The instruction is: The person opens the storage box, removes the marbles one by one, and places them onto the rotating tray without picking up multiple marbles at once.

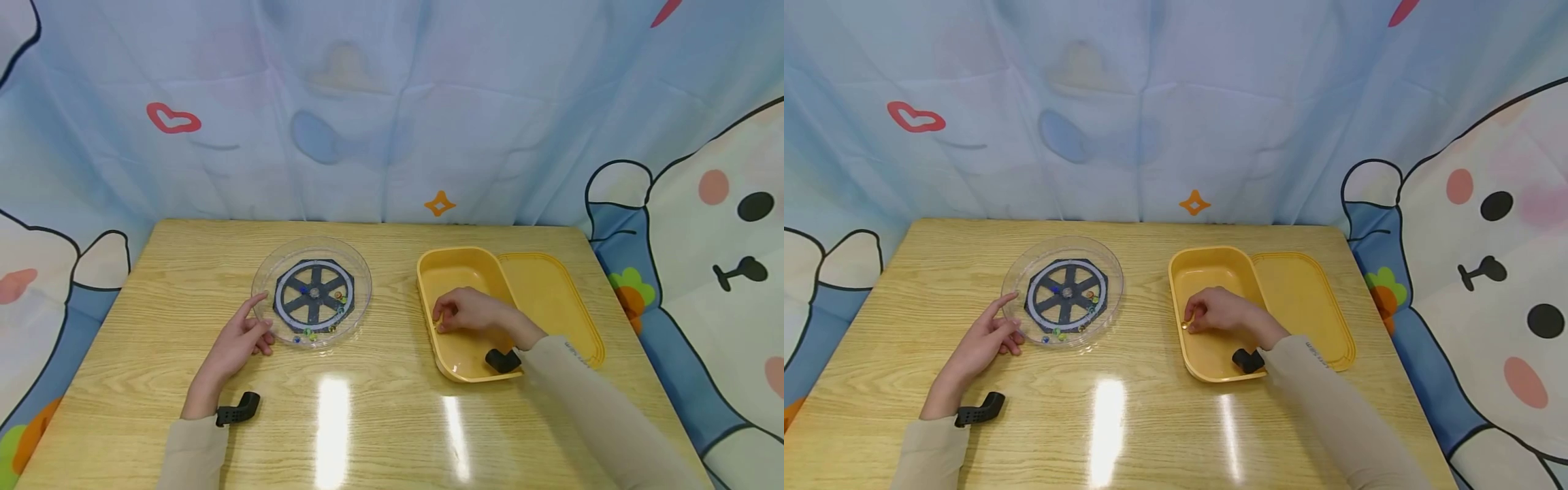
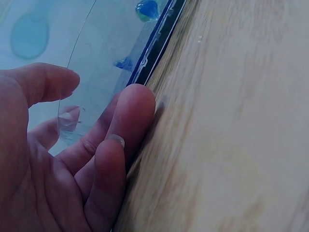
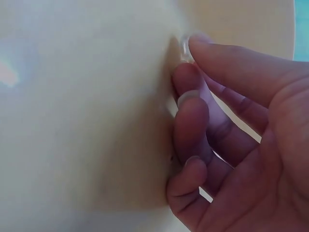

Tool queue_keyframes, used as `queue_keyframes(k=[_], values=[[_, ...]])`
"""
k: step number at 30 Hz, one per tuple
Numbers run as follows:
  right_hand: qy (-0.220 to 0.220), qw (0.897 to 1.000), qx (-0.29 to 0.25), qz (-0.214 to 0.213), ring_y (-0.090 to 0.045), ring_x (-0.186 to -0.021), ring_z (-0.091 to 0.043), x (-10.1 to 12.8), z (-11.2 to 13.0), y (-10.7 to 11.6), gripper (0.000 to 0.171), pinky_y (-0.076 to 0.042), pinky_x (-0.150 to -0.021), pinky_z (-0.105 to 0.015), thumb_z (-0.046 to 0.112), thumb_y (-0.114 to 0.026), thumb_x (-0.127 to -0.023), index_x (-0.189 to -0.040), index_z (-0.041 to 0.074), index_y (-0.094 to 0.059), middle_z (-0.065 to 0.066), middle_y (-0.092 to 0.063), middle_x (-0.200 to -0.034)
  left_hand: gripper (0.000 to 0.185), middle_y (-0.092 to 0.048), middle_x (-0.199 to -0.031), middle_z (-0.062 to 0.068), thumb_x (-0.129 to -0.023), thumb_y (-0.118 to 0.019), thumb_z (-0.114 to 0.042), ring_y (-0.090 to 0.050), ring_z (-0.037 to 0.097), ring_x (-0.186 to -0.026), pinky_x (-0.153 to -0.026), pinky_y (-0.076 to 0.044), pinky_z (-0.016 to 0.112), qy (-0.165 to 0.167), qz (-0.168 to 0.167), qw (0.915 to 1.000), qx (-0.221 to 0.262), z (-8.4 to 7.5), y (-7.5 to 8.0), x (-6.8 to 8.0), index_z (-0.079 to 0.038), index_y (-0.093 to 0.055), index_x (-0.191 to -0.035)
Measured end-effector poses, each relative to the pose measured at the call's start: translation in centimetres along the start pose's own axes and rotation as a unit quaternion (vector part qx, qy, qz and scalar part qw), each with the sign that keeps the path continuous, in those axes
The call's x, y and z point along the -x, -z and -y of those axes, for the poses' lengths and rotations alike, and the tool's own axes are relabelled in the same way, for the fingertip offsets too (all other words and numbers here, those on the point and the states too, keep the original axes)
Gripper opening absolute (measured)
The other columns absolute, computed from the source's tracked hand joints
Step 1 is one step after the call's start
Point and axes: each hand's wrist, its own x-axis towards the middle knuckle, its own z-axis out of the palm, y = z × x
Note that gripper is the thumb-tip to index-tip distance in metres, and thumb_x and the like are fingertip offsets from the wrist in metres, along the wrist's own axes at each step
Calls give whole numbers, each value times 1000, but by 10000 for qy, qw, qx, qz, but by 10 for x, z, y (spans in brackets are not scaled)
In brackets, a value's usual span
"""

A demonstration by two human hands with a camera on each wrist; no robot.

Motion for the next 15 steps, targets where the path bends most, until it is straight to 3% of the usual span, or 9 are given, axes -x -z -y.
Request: queue_keyframes(k=[6, 15], values=[[-12, 9999, 87, -103, -51, -61, -8, -2, 3, -2, 7, -42, -63, -26, 17, -77, -88, -90, 14, -71, 9, -57, -67, 59, -66, -84, 14, -105, -52, -20, -67, 26, -66, -63, -51, 30, -39, 9, 10000, -18, 0, 0, 1, -15, -26, -158], [22, 9998, -24, -187, -53, -65, -9, 2, 8, 1, 5, -43, -65, -26, 12, -76, -89, -90, 9, -72, 4, -62, -71, 60, -65, -85, 16, -105, -52, -21, -67, 27, -68, -64, -51, 30, -7, 29, 10000, -13, 0, 0, 0, -17, -25, -158]])
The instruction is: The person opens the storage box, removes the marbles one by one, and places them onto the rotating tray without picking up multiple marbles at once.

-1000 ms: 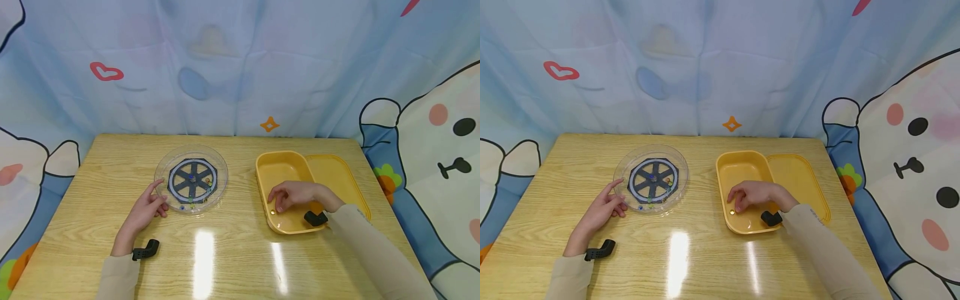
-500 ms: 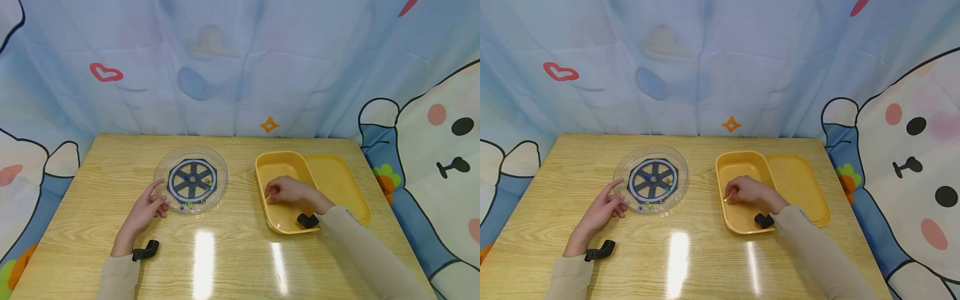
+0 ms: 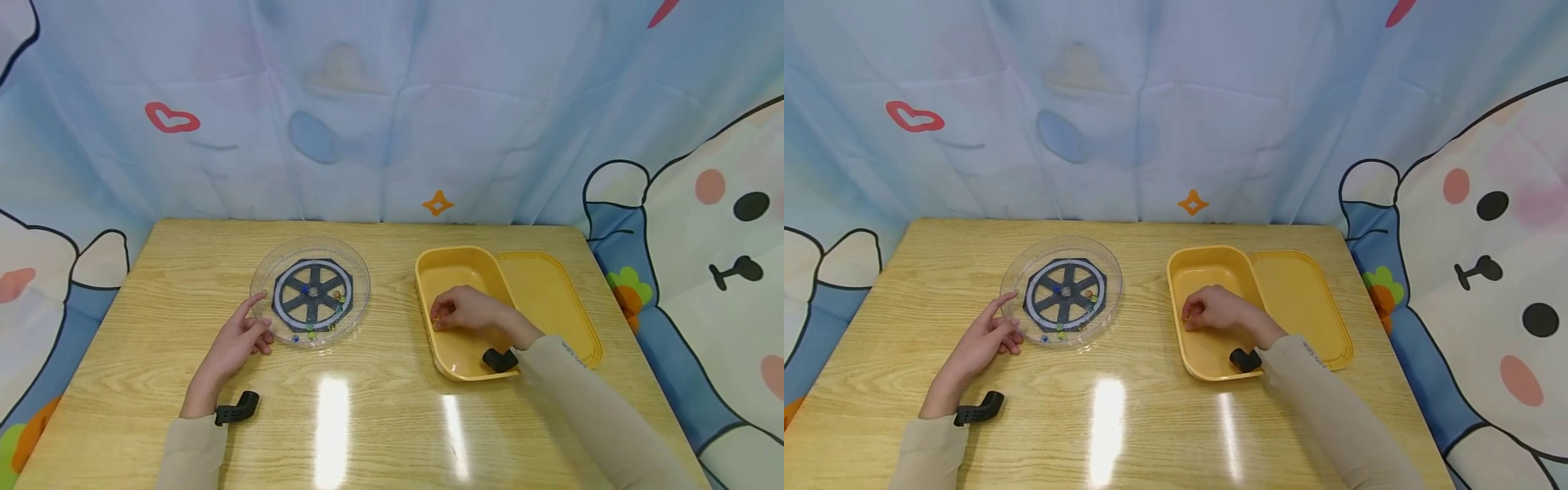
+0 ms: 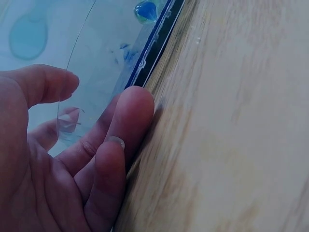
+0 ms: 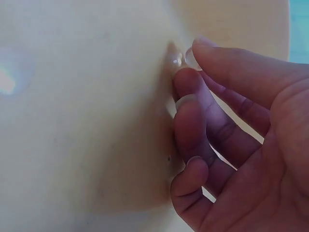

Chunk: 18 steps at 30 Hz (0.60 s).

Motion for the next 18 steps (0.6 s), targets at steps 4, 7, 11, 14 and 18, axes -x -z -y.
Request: queue_keyframes(k=[4, 7, 11, 14, 18], values=[[-16, 9996, -252, -121, -58, -70, -11, 1, 0, 3, 5, -46, -69, -27, 11, -76, -89, -90, 7, -73, 2, -68, -77, 59, -65, -85, 15, -105, -52, -20, -67, 27, -68, -64, -51, 30, 4, -13, 10000, 1, 0, 0, 0, -16, -25, -158], [-94, 9988, -409, -250, -61, -74, -14, 3, -2, 6, 6, -48, -72, -27, 11, -75, -89, -92, 6, -73, 0, -70, -82, 59, -66, -85, 15, -105, -52, -20, -67, 27, -68, -64, -51, 30, 22, -20, 10000, 16, 0, 1, 1, -16, -25, -158], [-188, 9968, -493, -604, -61, -77, -15, 6, -4, 9, 7, -49, -72, -27, 9, -74, -90, -95, 4, -73, -1, -70, -85, 59, -65, -85, 15, -105, -51, -20, -67, 27, -68, -64, -51, 30, 30, -13, 10000, 3, -1, 1, 1, -16, -25, -158], [-299, 9932, -502, -1006, -60, -77, -17, 8, -1, 12, 8, -48, -71, -28, 7, -71, -92, -98, 3, -73, -2, -70, -87, 60, -65, -84, 15, -105, -51, -19, -67, 27, -68, -64, -51, 30, 11, -16, 10000, -14, -2, 1, 2, -15, -25, -158], [-498, 9859, -396, -1549, -60, -80, -18, 12, 4, 14, 11, -48, -74, -31, 10, -69, -94, -102, 4, -73, 0, -69, -88, 59, -65, -84, 15, -105, -51, -19, -67, 27, -68, -65, -51, 30, 13, -5, 10000, -4, -3, 0, 1, -16, -25, -158]])
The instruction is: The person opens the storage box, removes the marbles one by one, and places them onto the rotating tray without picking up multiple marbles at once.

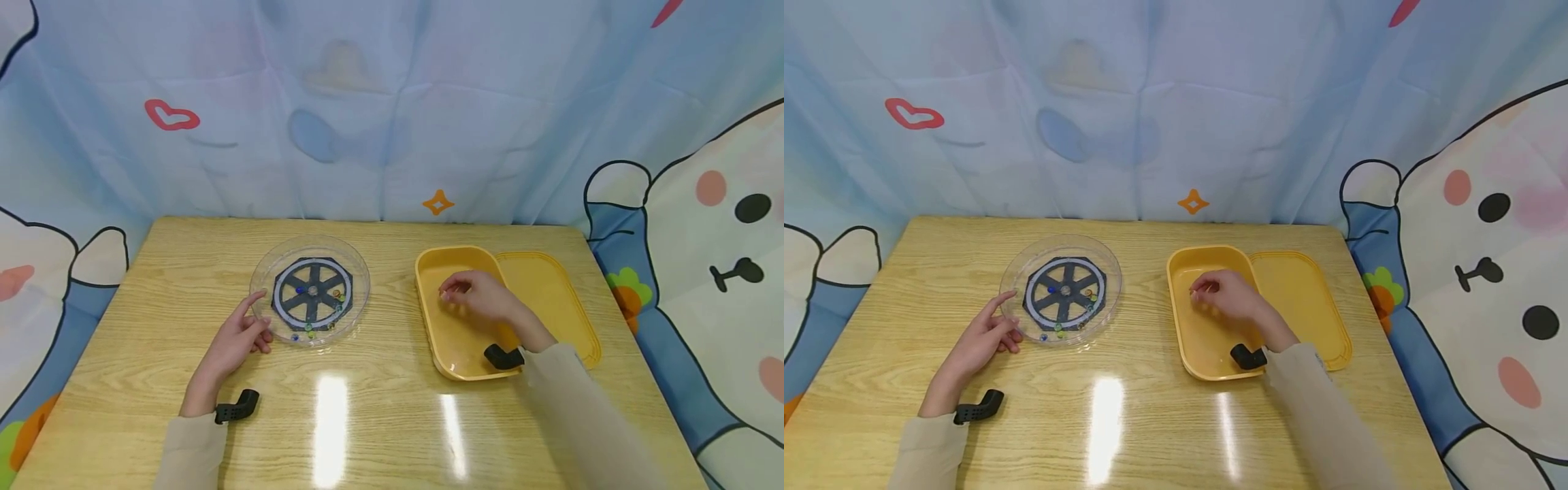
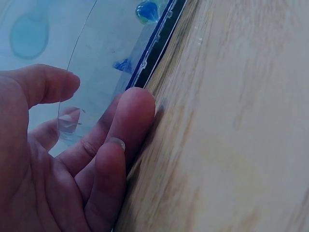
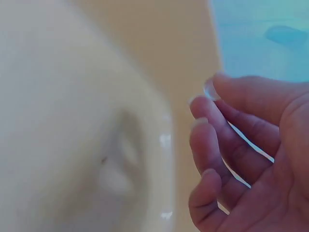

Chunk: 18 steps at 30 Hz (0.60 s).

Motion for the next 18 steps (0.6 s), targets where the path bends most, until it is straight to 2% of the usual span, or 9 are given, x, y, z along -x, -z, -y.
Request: queue_keyframes(k=[6, 11, 18], values=[[210, 9978, 164, -614, -62, -85, -21, 4, 15, -2, 15, -48, -75, -37, 16, -70, -95, -107, 7, -74, -1, -71, -94, 59, -65, -85, 16, -105, -51, -20, -67, 27, -68, -64, -51, 30, 0, 24, 10000, -10, 0, 2, 0, -16, -25, -158], [342, 9932, 410, -1037, -62, -85, -19, 2, 34, -11, 16, -48, -71, -35, 19, -71, -94, -107, 10, -75, 1, -72, -97, 61, -66, -85, 16, -105, -52, -19, -67, 27, -68, -64, -51, 30, 25, 8, 10000, -7, -3, 3, 2, -15, -23, -158], [594, 9908, 322, -1171, -60, -83, -18, -13, 68, -38, 14, -49, -73, -36, 15, -72, -93, -105, 8, -75, -1, -72, -98, 60, -67, -88, 17, -105, -52, -20, -67, 28, -69, -65, -52, 31, 56, 21, 9999, 126, -1, 2, 2, -15, -23, -158]])
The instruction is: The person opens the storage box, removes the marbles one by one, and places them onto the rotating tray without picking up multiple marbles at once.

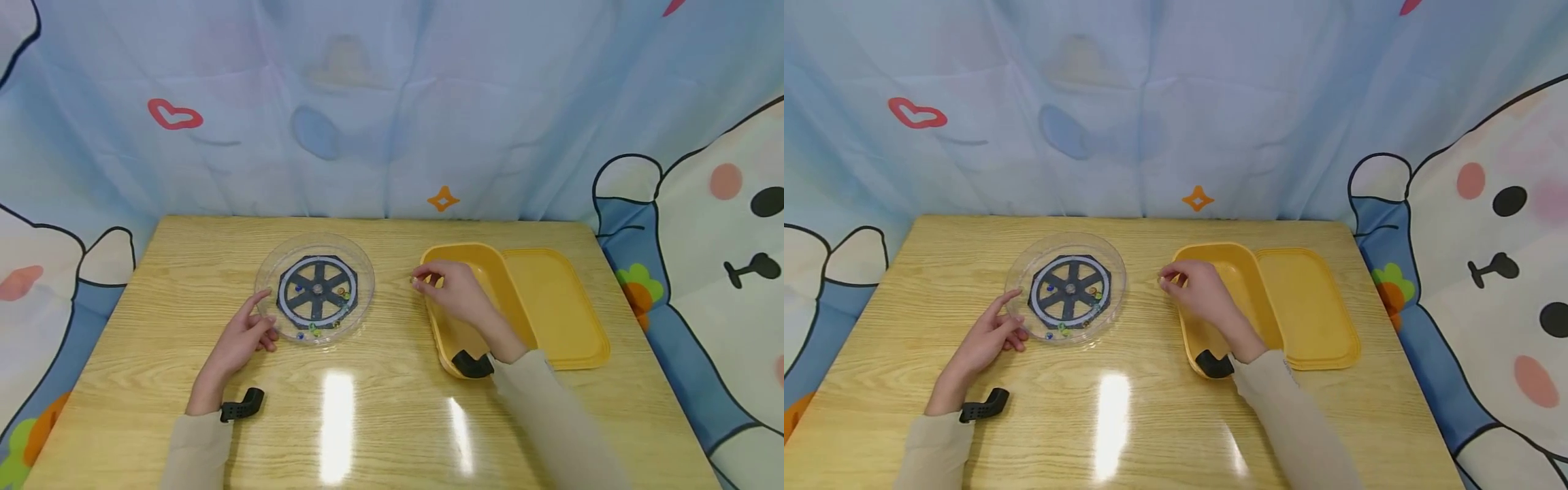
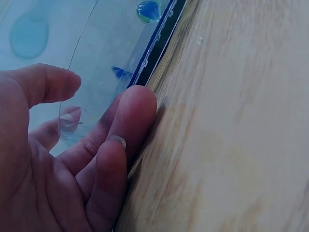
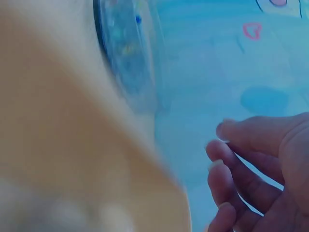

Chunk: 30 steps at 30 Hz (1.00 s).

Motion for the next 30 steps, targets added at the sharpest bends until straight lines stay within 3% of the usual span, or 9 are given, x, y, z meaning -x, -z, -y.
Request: queue_keyframes(k=[7, 18, 26, 30], values=[[-64, 9997, -223, 109, -60, -79, -16, -18, 27, -28, 13, -49, -69, -33, 15, -73, -92, -104, 9, -76, 1, -72, -97, 58, -66, -85, 16, -105, -52, -19, -67, 27, -68, -64, -51, 31, 103, -26, 9999, -56, 4, -3, 0, -16, -26, -157], [-266, 9974, -651, 154, -58, -75, -15, -41, 45, -63, 14, -46, -65, -28, 16, -77, -89, -101, 9, -76, 2, -70, -87, 59, -66, -85, 15, -105, -51, -20, -67, 27, -68, -65, -52, 31, 49, -18, 9999, -98, 2, -2, -4, -15, -25, -157], [-574, 9933, -809, 586, -58, -77, -17, -41, 55, -70, 15, -46, -64, -30, 17, -74, -92, -104, 8, -75, 4, -68, -89, 59, -66, -85, 15, -105, -52, -19, -67, 27, -68, -66, -53, 31, 36, -10, 10000, -4, 5, -3, -3, -15, -25, -157], [-632, 9918, -925, 608, -59, -80, -16, -41, 55, -70, 17, -47, -64, -30, 16, -73, -92, -107, 7, -75, 3, -70, -93, 60, -66, -85, 15, -105, -52, -20, -67, 27, -69, -66, -53, 31, 65, -27, 10000, -43, 3, -2, -3, -15, -25, -158]])
